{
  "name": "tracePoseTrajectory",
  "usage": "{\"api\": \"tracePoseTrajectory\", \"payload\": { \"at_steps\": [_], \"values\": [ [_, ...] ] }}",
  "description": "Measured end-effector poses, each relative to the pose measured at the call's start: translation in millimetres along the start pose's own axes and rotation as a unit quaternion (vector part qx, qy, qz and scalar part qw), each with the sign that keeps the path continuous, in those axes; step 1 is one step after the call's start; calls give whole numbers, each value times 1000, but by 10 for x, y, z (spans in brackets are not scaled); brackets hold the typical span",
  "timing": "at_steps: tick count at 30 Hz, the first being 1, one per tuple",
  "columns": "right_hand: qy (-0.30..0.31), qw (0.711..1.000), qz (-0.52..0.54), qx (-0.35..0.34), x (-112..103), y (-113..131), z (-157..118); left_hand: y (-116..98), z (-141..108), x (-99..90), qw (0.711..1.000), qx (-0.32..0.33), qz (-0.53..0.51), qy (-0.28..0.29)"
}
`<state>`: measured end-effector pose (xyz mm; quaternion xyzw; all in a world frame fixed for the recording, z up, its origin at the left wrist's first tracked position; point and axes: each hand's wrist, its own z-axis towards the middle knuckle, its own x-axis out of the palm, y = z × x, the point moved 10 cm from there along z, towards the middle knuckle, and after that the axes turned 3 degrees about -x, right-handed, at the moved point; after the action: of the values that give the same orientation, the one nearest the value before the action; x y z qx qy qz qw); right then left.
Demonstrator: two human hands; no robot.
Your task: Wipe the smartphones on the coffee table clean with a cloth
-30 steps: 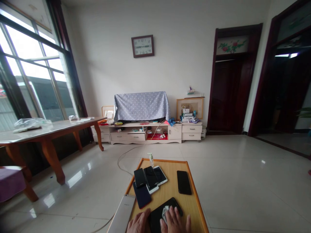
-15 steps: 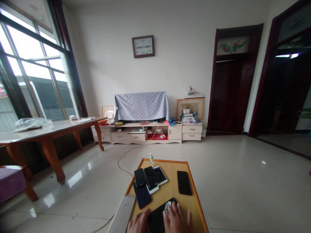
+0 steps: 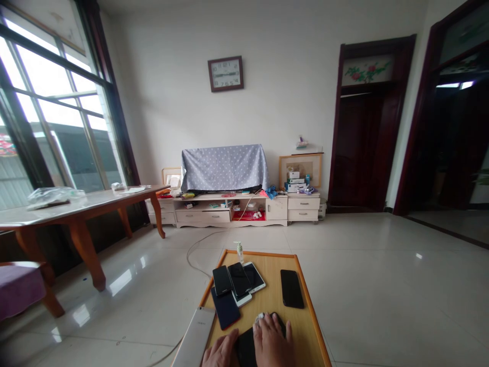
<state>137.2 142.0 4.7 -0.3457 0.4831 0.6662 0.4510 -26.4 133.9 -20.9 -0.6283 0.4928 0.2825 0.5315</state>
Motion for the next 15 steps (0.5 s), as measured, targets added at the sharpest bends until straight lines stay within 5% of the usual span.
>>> {"api": "tracePoseTrajectory", "payload": {
  "at_steps": [5, 11, 15],
  "values": [
    [43, 996, 47, -63, 352, 399, -52, 1, -6, -41, 1000, -21, 4, -10],
    [30, 998, 46, -38, 65, 341, 38, -43, -27, -32, 1000, 7, 10, 2],
    [49, 993, 47, -94, 439, 346, -62, 34, 15, 4, 1000, -23, 6, -4]
  ]
}}
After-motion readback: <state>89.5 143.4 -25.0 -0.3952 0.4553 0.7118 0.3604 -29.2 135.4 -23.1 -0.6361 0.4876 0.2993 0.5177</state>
